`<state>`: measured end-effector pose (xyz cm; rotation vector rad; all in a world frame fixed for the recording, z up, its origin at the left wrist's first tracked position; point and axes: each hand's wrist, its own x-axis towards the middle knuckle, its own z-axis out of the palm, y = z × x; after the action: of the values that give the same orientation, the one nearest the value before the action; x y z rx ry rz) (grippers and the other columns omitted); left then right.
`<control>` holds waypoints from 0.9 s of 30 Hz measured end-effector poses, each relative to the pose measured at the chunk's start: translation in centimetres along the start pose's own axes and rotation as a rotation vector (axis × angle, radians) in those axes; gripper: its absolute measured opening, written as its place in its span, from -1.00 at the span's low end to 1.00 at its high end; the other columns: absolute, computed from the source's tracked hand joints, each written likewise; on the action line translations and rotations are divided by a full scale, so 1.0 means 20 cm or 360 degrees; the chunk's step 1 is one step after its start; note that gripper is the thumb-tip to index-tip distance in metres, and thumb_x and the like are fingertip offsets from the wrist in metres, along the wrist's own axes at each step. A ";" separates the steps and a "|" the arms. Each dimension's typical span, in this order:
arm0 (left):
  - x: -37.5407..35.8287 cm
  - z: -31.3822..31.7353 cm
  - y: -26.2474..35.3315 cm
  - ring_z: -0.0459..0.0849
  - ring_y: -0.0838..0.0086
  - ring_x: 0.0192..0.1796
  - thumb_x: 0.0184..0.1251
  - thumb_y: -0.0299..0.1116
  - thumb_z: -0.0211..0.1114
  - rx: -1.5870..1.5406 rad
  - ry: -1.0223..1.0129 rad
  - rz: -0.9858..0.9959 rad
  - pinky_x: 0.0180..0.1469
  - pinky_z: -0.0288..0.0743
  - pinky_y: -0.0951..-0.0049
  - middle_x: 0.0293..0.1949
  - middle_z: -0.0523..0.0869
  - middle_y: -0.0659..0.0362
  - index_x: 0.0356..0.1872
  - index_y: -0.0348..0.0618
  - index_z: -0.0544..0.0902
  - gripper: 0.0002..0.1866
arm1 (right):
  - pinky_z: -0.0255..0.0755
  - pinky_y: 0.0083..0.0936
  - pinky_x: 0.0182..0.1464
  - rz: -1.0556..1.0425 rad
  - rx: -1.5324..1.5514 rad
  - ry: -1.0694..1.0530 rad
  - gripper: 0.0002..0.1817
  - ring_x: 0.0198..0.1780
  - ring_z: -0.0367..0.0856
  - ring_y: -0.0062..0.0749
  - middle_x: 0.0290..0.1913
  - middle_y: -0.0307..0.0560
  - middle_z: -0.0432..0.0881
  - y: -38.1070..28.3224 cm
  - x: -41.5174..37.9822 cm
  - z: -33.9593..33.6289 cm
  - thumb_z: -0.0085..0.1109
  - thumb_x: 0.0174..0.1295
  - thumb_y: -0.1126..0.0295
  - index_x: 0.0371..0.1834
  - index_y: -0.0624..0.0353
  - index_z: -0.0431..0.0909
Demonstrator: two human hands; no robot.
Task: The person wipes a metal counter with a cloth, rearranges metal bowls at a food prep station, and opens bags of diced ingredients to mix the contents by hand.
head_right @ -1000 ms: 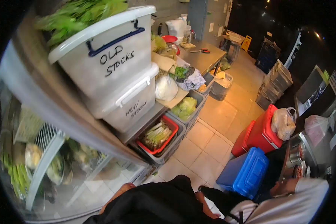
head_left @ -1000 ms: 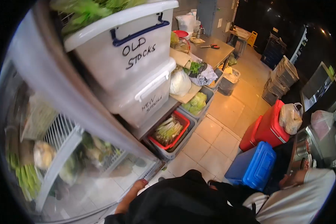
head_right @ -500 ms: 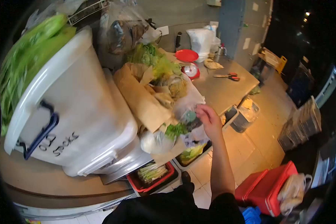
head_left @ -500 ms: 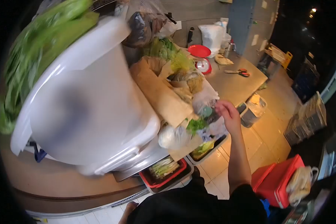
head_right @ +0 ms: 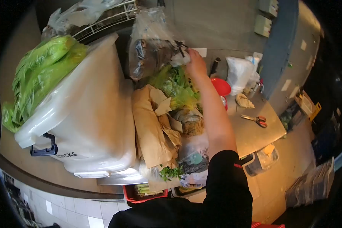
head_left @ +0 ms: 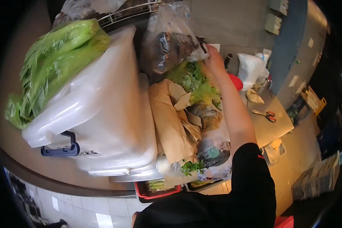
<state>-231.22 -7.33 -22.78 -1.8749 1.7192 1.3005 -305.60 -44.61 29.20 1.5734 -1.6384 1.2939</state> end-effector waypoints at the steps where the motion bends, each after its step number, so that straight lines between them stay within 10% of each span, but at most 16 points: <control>1: -0.02 0.02 0.01 0.74 0.14 -0.03 0.22 -0.19 0.31 -0.0009 0.0003 -0.0034 0.05 0.59 0.18 -0.16 0.80 0.05 -0.20 -0.05 0.77 -0.76 | 0.44 -0.22 0.27 0.0117 0.0146 -0.0105 -0.46 0.25 0.56 0.03 0.21 0.11 0.60 0.01 0.03 -0.01 0.07 0.24 0.52 0.35 0.06 0.45; 13: -0.19 0.31 0.08 0.75 0.15 -0.05 0.23 -0.17 0.31 -0.0148 0.0068 -0.0215 0.04 0.59 0.18 -0.17 0.80 0.06 -0.21 -0.07 0.77 -0.76 | 0.50 -0.49 -0.04 0.0366 0.0581 -0.0315 -0.69 -0.13 0.68 -0.40 -0.14 -0.08 0.73 0.10 0.15 -0.04 0.17 0.30 0.48 0.12 0.20 0.61; 15: -0.22 0.34 0.08 0.75 0.15 -0.05 0.24 -0.17 0.30 -0.0169 0.0086 -0.0226 0.04 0.59 0.18 -0.17 0.80 0.06 -0.21 -0.07 0.77 -0.75 | 0.48 -0.54 -0.04 0.0328 0.1349 -0.0136 -0.73 -0.14 0.63 -0.49 -0.19 -0.18 0.69 0.10 0.18 0.00 0.17 0.32 0.53 0.08 0.18 0.61; 24: -0.23 0.44 0.05 0.75 0.16 -0.06 0.25 -0.16 0.30 -0.0217 0.0141 -0.0220 0.03 0.60 0.18 -0.18 0.81 0.06 -0.23 -0.08 0.78 -0.75 | 0.43 -0.53 0.13 0.0576 0.1504 -0.0460 -0.67 0.03 0.58 -0.50 -0.01 -0.18 0.67 -0.14 0.26 -0.21 0.08 0.35 0.56 0.17 0.20 0.57; 27: -0.23 0.45 0.07 0.75 0.16 -0.06 0.25 -0.16 0.30 -0.0227 0.0151 -0.0219 0.03 0.60 0.18 -0.18 0.81 0.06 -0.23 -0.08 0.78 -0.75 | 0.47 -0.57 -0.10 0.0152 0.1381 -0.0338 -0.77 -0.19 0.56 -0.62 -0.20 -0.28 0.68 0.00 0.23 -0.08 0.28 0.32 0.49 0.01 0.23 0.60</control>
<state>-235.76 1.69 -23.80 -2.1258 1.5455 1.3313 -306.93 -45.30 33.90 2.1855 -1.3304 2.1281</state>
